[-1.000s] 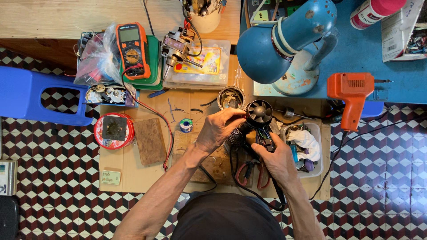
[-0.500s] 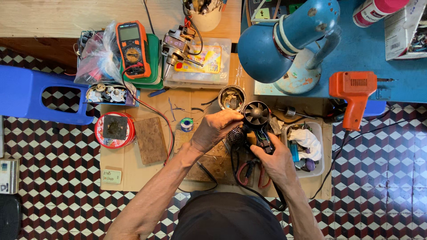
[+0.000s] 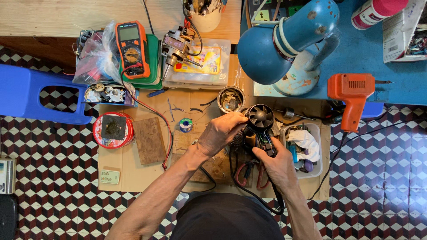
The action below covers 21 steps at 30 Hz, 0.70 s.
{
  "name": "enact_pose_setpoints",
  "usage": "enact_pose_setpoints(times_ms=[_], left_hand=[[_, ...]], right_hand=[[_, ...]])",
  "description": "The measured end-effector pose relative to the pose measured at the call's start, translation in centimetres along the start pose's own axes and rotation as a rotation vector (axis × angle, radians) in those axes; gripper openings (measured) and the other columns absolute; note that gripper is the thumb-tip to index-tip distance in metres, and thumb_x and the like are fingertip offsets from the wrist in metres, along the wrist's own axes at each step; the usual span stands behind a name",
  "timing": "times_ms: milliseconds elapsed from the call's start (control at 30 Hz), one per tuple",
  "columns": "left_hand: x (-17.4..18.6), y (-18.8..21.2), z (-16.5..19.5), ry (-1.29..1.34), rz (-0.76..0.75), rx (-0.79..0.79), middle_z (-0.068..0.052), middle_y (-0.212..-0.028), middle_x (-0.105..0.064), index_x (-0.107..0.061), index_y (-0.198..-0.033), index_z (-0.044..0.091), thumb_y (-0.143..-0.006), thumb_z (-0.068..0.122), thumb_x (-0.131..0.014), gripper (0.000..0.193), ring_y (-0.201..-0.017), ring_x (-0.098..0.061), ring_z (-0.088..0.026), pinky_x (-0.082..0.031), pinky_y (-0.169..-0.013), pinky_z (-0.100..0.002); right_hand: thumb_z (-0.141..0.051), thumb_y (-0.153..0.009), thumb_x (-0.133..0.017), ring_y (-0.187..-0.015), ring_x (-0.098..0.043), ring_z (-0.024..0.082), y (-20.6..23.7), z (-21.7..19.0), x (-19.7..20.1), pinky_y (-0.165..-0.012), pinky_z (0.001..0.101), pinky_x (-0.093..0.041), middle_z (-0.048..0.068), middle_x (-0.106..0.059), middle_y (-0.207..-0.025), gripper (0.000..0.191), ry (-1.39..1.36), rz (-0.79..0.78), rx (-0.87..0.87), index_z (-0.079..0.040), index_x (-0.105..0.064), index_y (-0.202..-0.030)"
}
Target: The person disassembles a hair dryer at a workbench, removing the rear fan cover and handling the fan wheel and internal parts, then reattaches the housing and reassembles the hair dryer, pressing the switch and checking the assembled unit by hand.
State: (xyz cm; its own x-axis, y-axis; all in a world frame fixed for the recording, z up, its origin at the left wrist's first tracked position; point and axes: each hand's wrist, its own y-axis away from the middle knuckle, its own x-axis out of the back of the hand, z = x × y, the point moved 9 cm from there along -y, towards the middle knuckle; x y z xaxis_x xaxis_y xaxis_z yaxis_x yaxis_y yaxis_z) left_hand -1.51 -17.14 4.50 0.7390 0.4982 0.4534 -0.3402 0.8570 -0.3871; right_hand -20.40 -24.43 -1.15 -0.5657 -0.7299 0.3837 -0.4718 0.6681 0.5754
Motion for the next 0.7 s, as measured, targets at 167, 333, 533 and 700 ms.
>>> enact_pose_setpoints(times_ms=[167,333,533,700], left_hand=[[-0.7,-0.2,-0.6,-0.003,-0.053,0.051,-0.013,-0.111,-0.073,-0.066,-0.114,0.004,-0.095,0.008,-0.072,0.020,-0.099,-0.074,-0.028,-0.062,-0.087,-0.035],[-0.3,-0.5,0.7,-0.082,-0.061,-0.053,-0.013,-0.112,-0.072,-0.066,-0.115,0.005,-0.096,0.009,-0.073,0.020,-0.100,-0.072,-0.030,-0.061,-0.088,-0.036],[-0.7,-1.5,0.2,0.064,-0.088,0.057,-0.009,-0.108,-0.070,-0.066,-0.117,0.007,-0.094,0.013,-0.073,0.025,-0.100,-0.072,-0.025,-0.061,-0.087,-0.034],[-1.4,-2.9,-0.2,0.091,-0.192,-0.027,-0.009,-0.109,-0.069,-0.067,-0.118,0.009,-0.088,0.011,-0.076,0.032,-0.100,-0.071,-0.027,-0.059,-0.087,-0.034]], right_hand=[[-0.031,-0.083,-0.076,-0.081,-0.068,0.014,-0.1,0.0,0.2,-0.068,0.0301,-0.059,0.008,-0.071,-0.096,0.052,-0.023,0.016,0.038,-0.002,-0.063,-0.124],[-0.027,-0.082,-0.077,-0.059,-0.057,0.013,0.1,0.7,0.1,-0.050,0.0262,-0.046,0.005,-0.062,-0.075,0.037,-0.195,-0.056,-0.097,-0.003,-0.071,-0.110],[-0.022,-0.082,-0.077,-0.058,-0.058,0.011,-0.2,1.0,0.2,-0.050,0.0237,-0.046,0.003,-0.062,-0.074,0.031,-0.388,-0.155,-0.169,-0.004,-0.067,-0.105],[-0.019,-0.084,-0.077,-0.059,-0.058,0.012,-1.2,1.6,1.0,-0.050,0.0233,-0.046,0.004,-0.062,-0.076,0.028,-0.453,-0.228,-0.190,-0.003,-0.063,-0.103]])
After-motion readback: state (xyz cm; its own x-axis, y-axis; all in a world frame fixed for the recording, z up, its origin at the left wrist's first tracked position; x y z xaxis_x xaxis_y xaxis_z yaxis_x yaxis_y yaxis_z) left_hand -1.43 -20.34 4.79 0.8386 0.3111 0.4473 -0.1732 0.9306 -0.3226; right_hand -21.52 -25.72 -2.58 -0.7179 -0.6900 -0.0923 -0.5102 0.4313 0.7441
